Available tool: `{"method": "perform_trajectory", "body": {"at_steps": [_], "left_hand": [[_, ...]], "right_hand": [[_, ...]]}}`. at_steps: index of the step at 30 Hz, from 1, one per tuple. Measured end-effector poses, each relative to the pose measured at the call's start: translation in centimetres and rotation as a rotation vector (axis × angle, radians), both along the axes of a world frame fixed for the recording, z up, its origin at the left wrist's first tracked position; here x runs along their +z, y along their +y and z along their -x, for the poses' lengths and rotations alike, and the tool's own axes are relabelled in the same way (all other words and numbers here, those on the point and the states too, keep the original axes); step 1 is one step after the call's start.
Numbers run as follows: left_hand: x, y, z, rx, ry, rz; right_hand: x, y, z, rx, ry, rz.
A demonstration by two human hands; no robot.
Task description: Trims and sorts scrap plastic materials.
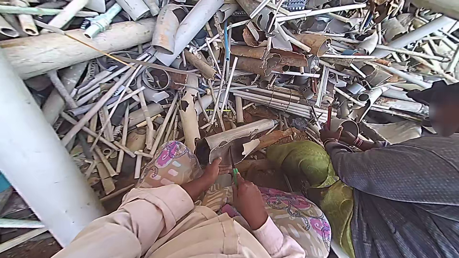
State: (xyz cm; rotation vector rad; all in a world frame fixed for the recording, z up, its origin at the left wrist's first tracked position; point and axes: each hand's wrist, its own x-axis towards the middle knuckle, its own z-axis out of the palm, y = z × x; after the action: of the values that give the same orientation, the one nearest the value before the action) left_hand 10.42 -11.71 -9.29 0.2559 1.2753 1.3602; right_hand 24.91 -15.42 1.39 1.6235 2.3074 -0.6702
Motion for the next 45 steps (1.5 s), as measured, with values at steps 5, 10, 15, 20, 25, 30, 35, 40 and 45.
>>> {"method": "perform_trajectory", "body": {"at_steps": [5, 10, 15, 20, 25, 30, 35, 40, 45], "left_hand": [[0.3, 0.0, 0.4, -0.019, 0.008, -0.012], [-0.4, -0.5, -0.7, -0.071, 0.029, -0.017], [0.3, -0.1, 0.2, -0.087, 0.034, -0.016], [-0.1, 0.4, 0.9, -0.152, 0.092, -0.023], [0.6, 0.3, 1.1, -0.095, 0.072, -0.01], [-0.2, 2.2, 2.4, 0.014, 0.083, -0.041], [0.3, 2.2, 2.8, 0.045, 0.097, -0.03], [-0.7, 2.2, 2.7, 0.061, 0.116, -0.041], [-0.7, 2.1, 2.5, 0.046, 0.131, -0.055]], "right_hand": [[-0.2, -0.2, 0.7, 0.033, -0.046, -0.018], [-1.3, 0.8, 0.6, 0.001, -0.022, -0.014], [0.7, -0.9, 0.0, 0.068, 0.113, -0.089], [-2.6, 2.1, 0.1, 0.005, 0.125, -0.074], [-0.6, -0.8, -0.9, 0.075, 0.36, -0.222], [-1.9, 0.7, -1.0, 0.056, 0.262, -0.103], [-2.3, 1.1, -0.7, 0.053, 0.22, 0.002], [-4.2, 2.5, -2.3, -0.042, 0.45, 0.091], [-4.4, 4.3, -4.1, -0.101, 0.447, 0.106]]}}
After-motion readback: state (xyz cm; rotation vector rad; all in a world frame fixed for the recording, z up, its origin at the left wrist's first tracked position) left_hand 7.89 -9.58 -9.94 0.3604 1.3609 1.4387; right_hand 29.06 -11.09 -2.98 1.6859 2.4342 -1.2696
